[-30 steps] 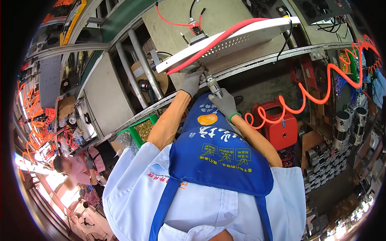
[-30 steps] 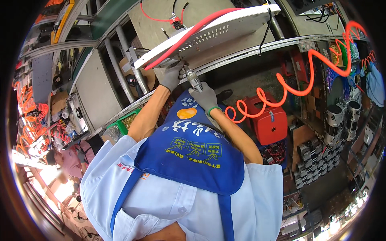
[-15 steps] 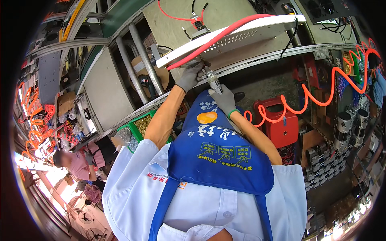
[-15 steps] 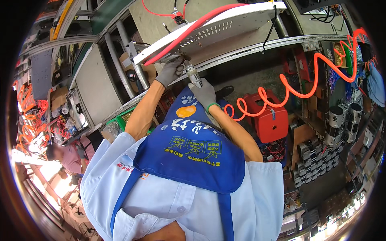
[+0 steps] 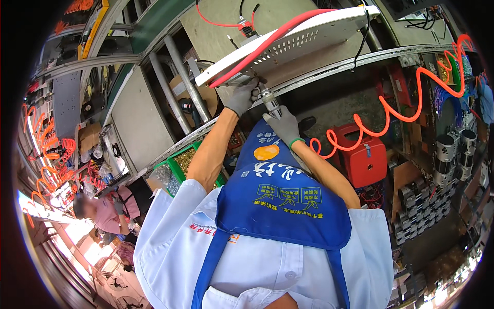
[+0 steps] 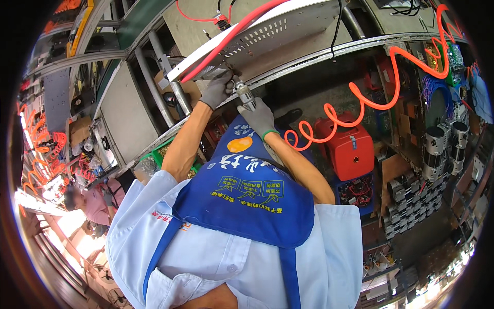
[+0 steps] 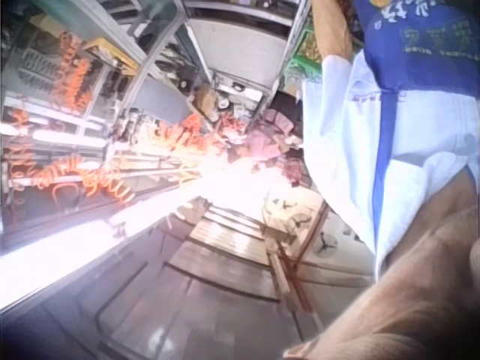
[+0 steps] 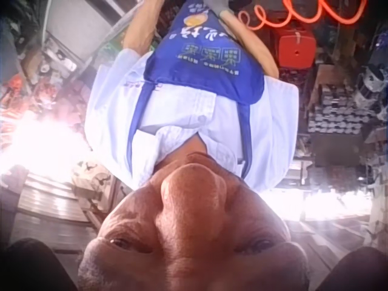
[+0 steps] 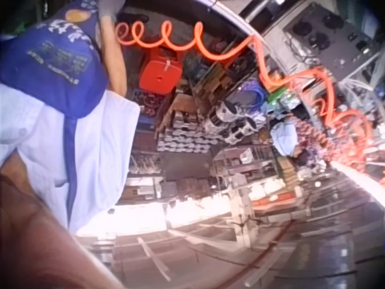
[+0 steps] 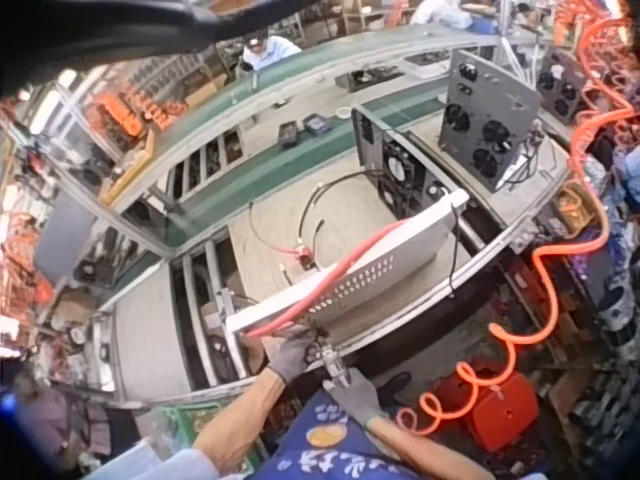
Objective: Assembling internal components and wiring into a metal housing using a power screwdriver.
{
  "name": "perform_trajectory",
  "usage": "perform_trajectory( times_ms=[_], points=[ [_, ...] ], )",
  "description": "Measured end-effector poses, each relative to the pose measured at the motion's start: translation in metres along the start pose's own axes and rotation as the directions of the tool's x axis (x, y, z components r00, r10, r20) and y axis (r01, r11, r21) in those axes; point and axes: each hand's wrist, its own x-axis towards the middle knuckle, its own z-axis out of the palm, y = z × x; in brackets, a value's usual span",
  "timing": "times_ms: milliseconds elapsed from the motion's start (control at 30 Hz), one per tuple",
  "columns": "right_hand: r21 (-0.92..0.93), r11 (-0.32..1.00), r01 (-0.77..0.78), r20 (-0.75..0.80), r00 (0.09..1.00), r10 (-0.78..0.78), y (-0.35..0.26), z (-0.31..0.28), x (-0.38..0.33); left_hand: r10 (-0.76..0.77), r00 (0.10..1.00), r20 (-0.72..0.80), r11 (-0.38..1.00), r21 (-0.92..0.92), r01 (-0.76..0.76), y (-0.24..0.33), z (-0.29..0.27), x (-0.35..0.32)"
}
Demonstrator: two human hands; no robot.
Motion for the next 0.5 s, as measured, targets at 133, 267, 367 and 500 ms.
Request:
perform_trajectory(
  times_ms=[133, 267, 367, 500],
  points=[
    [-0.034, 0.999, -0.042, 0.018, 0.999, 0.043, 0.010, 0.004, 0.010, 0.005, 1.000, 0.000, 1.000, 0.009, -0.005, -0.012, -0.003, 0.010],
    [-0.039, 0.996, -0.077, 0.019, 0.997, 0.077, 0.010, 0.005, 0.016, 0.017, 1.000, -0.013, 0.998, 0.054, -0.016, -0.019, -0.010, 0.026],
    [-0.018, 0.996, -0.084, 0.020, 0.996, 0.084, 0.008, 0.007, 0.021, 0.006, 1.000, -0.009, 0.999, 0.042, -0.006, -0.016, -0.014, 0.030],
    [-0.021, 0.997, -0.068, 0.026, 0.997, 0.069, 0.012, 0.006, 0.020, 0.029, 0.999, -0.023, 0.992, 0.121, -0.026, -0.016, -0.009, 0.025]
  ],
)
